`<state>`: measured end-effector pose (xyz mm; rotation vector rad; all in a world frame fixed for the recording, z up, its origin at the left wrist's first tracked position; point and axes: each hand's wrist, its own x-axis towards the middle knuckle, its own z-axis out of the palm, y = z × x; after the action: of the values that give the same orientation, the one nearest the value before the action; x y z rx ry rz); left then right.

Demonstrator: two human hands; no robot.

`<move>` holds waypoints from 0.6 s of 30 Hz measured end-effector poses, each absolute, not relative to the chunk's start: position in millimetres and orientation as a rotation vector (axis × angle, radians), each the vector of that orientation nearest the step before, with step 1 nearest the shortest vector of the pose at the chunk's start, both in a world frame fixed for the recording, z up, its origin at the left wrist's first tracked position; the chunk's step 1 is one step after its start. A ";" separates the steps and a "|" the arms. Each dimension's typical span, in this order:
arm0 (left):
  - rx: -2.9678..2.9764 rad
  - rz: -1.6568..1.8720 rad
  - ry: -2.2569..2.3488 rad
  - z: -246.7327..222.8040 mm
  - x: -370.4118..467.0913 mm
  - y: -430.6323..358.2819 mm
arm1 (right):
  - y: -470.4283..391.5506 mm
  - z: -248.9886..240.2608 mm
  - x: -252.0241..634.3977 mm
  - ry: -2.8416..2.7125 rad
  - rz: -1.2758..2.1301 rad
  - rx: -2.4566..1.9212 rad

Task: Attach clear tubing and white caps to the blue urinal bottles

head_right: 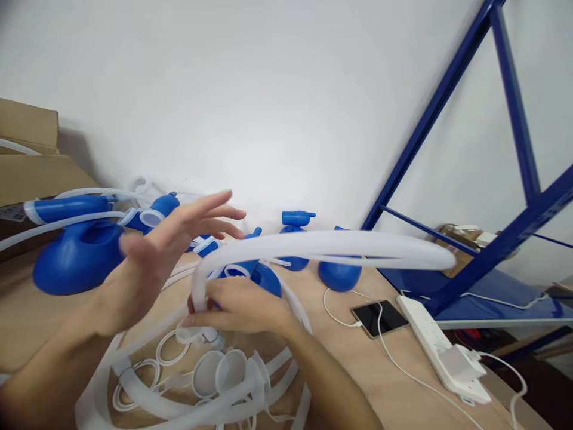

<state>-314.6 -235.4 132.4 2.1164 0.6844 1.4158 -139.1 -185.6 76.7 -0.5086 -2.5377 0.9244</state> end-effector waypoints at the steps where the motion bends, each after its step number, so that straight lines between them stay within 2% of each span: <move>1: 2.094 1.390 0.746 130.2 -315.2 -225.2 | -184.5 83.2 -132.6 -2.439 1.016 -0.468; 4: 2.124 1.258 1.015 115.0 -311.0 -190.5 | -179.1 101.9 -109.3 -1.907 1.253 -0.306; 8: 2.398 0.825 1.336 84.8 -302.2 -157.6 | -155.6 113.8 -79.9 -1.208 1.169 -0.287; 11: 2.419 0.513 1.351 72.4 -303.4 -149.2 | -118.8 105.3 -66.2 -0.923 1.175 -0.287; 18: 2.471 0.444 1.235 72.9 -310.9 -142.7 | -17.5 70.8 -75.4 -0.563 1.523 -0.348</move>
<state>-310.9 -142.7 72.9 2.4708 1.2348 0.4445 -75.4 -17.5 70.8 -0.3479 -0.5631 1.5227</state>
